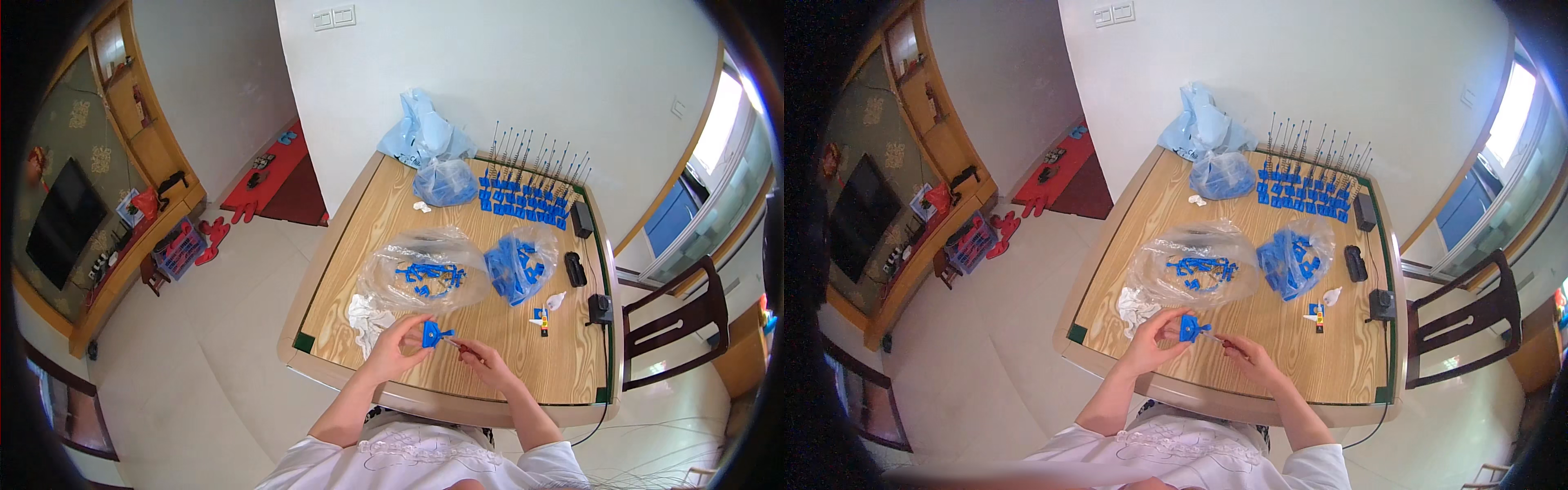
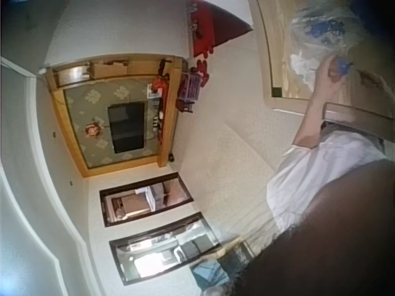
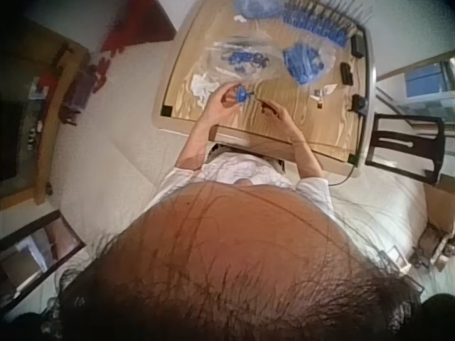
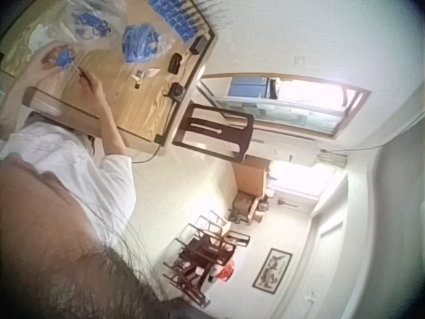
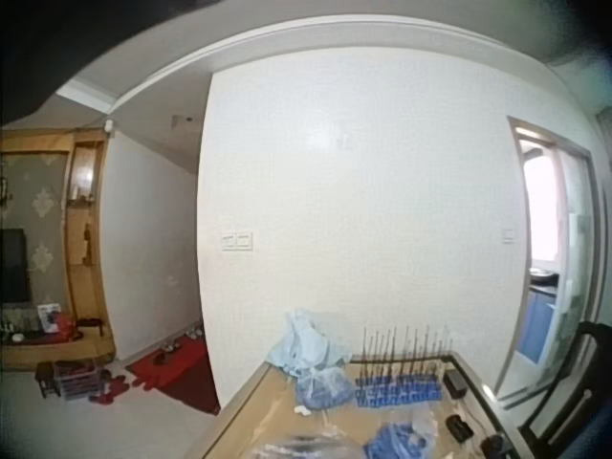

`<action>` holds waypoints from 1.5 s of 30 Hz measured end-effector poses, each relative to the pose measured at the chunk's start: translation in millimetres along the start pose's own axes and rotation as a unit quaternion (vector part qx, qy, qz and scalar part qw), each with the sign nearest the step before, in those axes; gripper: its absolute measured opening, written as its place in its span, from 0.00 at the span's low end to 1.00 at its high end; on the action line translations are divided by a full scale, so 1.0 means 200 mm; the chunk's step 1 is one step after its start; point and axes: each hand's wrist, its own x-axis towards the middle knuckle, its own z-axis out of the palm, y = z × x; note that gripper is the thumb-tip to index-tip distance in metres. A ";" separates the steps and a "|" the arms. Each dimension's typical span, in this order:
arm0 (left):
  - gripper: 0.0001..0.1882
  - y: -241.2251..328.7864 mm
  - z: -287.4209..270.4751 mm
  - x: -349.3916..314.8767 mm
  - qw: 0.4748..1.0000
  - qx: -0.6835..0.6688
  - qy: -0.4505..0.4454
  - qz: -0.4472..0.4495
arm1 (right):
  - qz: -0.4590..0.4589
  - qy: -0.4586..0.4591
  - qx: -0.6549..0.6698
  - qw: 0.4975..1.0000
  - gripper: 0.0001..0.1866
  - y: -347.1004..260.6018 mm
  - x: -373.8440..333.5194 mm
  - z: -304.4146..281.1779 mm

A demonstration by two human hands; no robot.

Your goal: The person assembles small blue plastic electronic component housings using a screwdriver.

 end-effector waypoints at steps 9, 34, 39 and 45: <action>0.28 -0.18 -0.01 0.01 0.960 -0.254 0.037 -0.112 | 0.024 0.056 -0.106 0.992 0.15 -0.11 -0.02 0.03; 0.22 -0.39 0.21 0.00 0.966 -0.196 0.041 -0.162 | 0.011 0.211 0.127 0.969 0.13 0.00 0.03 0.16; 0.24 -0.40 0.22 -0.02 0.984 -0.101 0.040 -0.139 | 0.007 0.257 0.085 0.963 0.10 -0.03 0.05 0.21; 0.26 -0.33 0.22 -0.02 0.990 0.035 0.030 -0.132 | -0.007 0.250 0.067 0.966 0.08 -0.02 0.06 0.19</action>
